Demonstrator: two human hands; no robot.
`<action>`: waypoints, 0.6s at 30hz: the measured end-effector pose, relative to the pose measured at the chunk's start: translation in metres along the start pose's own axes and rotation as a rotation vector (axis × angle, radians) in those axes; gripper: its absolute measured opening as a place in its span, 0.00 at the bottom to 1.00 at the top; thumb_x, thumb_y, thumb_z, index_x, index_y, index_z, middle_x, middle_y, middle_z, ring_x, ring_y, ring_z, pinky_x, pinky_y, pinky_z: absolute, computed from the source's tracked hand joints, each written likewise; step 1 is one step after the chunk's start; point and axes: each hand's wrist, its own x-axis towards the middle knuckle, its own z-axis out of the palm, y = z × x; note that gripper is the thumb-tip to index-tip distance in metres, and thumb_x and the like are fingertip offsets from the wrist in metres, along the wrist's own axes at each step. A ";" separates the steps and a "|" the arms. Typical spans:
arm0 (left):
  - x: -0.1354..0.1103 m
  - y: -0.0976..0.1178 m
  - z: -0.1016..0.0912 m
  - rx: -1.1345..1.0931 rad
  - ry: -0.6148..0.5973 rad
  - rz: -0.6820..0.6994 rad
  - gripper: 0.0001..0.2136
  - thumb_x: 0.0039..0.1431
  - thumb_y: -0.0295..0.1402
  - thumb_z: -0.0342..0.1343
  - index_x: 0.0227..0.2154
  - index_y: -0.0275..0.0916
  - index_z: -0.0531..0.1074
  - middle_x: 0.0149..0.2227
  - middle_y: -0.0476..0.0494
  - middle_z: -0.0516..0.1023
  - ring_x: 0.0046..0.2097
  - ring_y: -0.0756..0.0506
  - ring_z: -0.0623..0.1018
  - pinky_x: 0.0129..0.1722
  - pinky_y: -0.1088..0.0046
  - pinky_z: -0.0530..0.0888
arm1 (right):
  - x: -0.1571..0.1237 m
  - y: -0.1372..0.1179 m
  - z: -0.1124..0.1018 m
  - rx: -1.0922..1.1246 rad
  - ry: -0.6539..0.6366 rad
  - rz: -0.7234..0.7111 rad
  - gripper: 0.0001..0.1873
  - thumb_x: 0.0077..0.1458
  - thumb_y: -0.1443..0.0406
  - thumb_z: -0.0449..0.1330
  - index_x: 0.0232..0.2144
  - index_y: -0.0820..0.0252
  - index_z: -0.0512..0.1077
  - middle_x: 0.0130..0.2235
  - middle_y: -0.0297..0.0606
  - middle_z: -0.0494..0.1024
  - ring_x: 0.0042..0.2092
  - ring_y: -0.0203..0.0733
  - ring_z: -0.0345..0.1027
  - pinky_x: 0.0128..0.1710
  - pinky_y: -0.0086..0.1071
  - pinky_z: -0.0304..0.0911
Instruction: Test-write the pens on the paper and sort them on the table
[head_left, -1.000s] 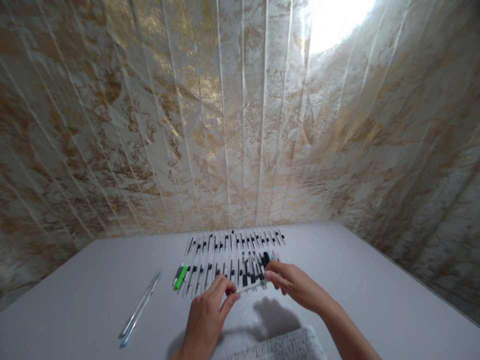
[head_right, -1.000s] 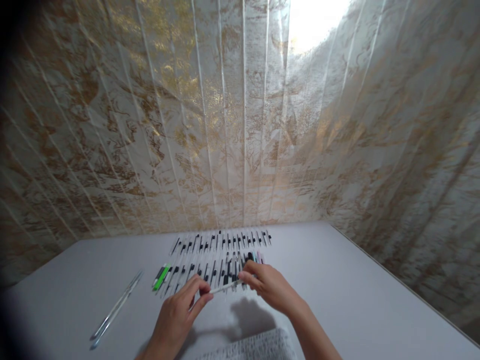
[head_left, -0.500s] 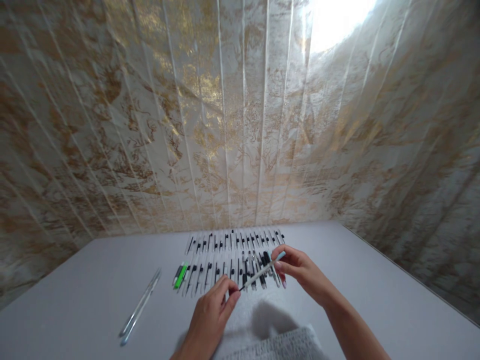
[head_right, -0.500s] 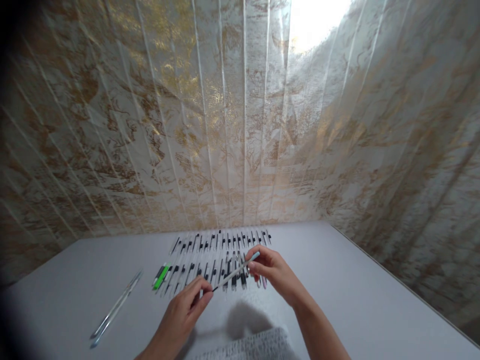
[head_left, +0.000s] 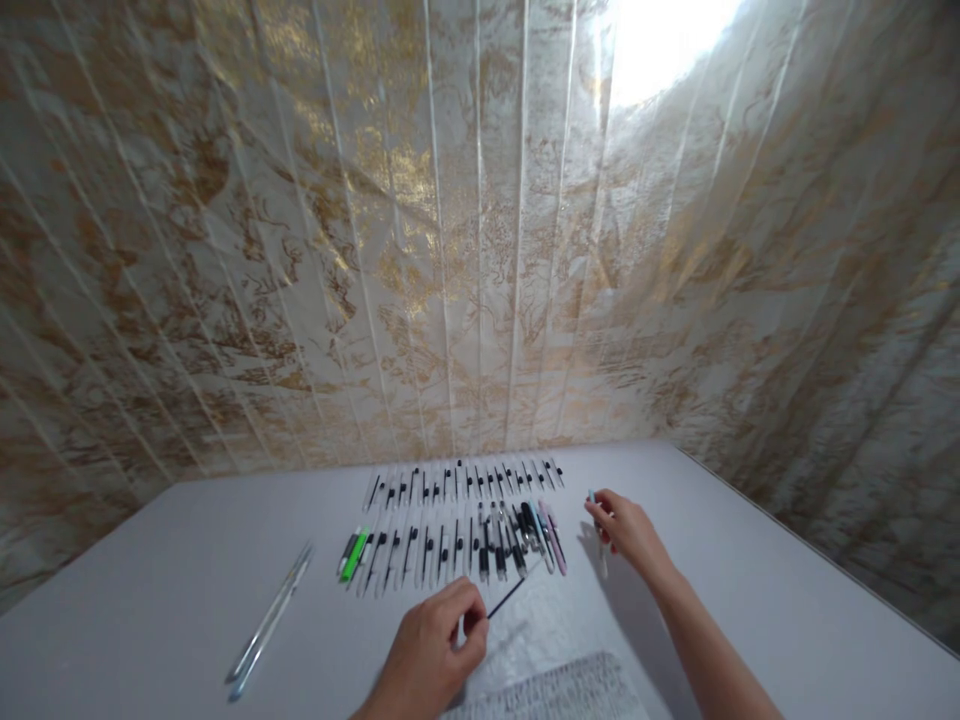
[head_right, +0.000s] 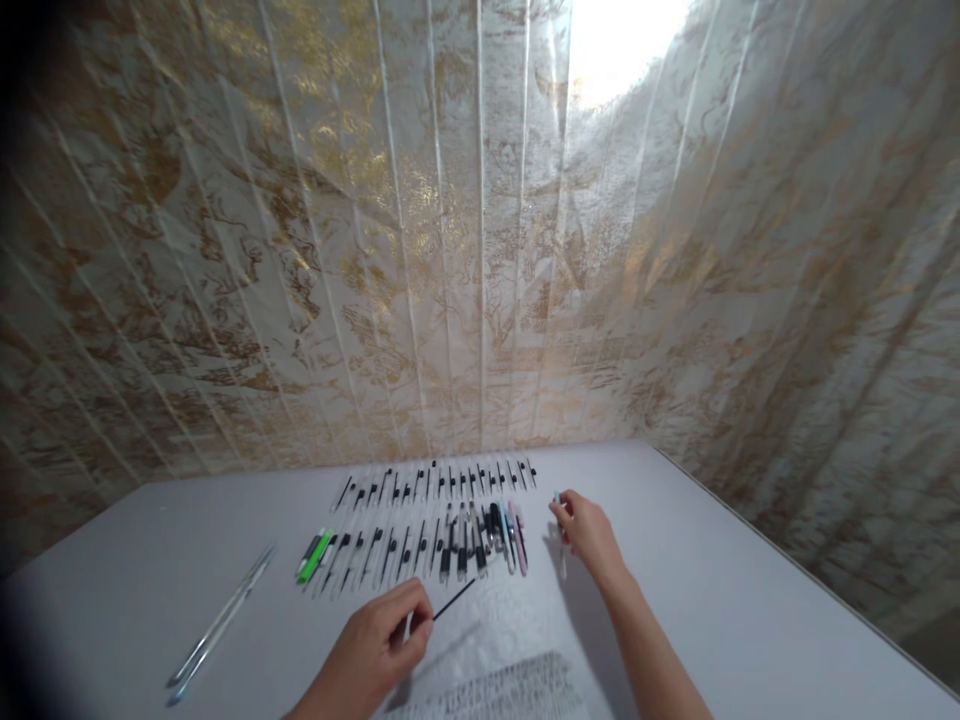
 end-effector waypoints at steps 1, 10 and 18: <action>0.000 0.000 0.002 0.009 -0.005 0.000 0.06 0.55 0.27 0.48 0.24 0.42 0.62 0.27 0.54 0.68 0.28 0.50 0.68 0.29 0.77 0.61 | 0.002 0.004 0.010 -0.045 -0.002 -0.005 0.10 0.52 0.58 0.55 0.25 0.57 0.69 0.17 0.32 0.70 0.18 0.39 0.65 0.21 0.30 0.59; 0.000 -0.003 0.010 0.010 -0.026 -0.037 0.06 0.55 0.27 0.47 0.24 0.42 0.63 0.27 0.54 0.69 0.28 0.51 0.68 0.29 0.78 0.61 | 0.005 0.009 0.050 -0.256 -0.083 -0.087 0.12 0.56 0.69 0.53 0.40 0.62 0.75 0.42 0.46 0.75 0.42 0.44 0.70 0.43 0.32 0.59; 0.001 -0.003 0.016 -0.277 -0.003 -0.161 0.08 0.58 0.33 0.48 0.24 0.40 0.64 0.25 0.53 0.64 0.28 0.50 0.64 0.29 0.76 0.59 | -0.003 -0.013 0.038 -0.126 -0.248 -0.089 0.16 0.57 0.69 0.51 0.44 0.63 0.74 0.38 0.44 0.73 0.38 0.43 0.70 0.37 0.32 0.63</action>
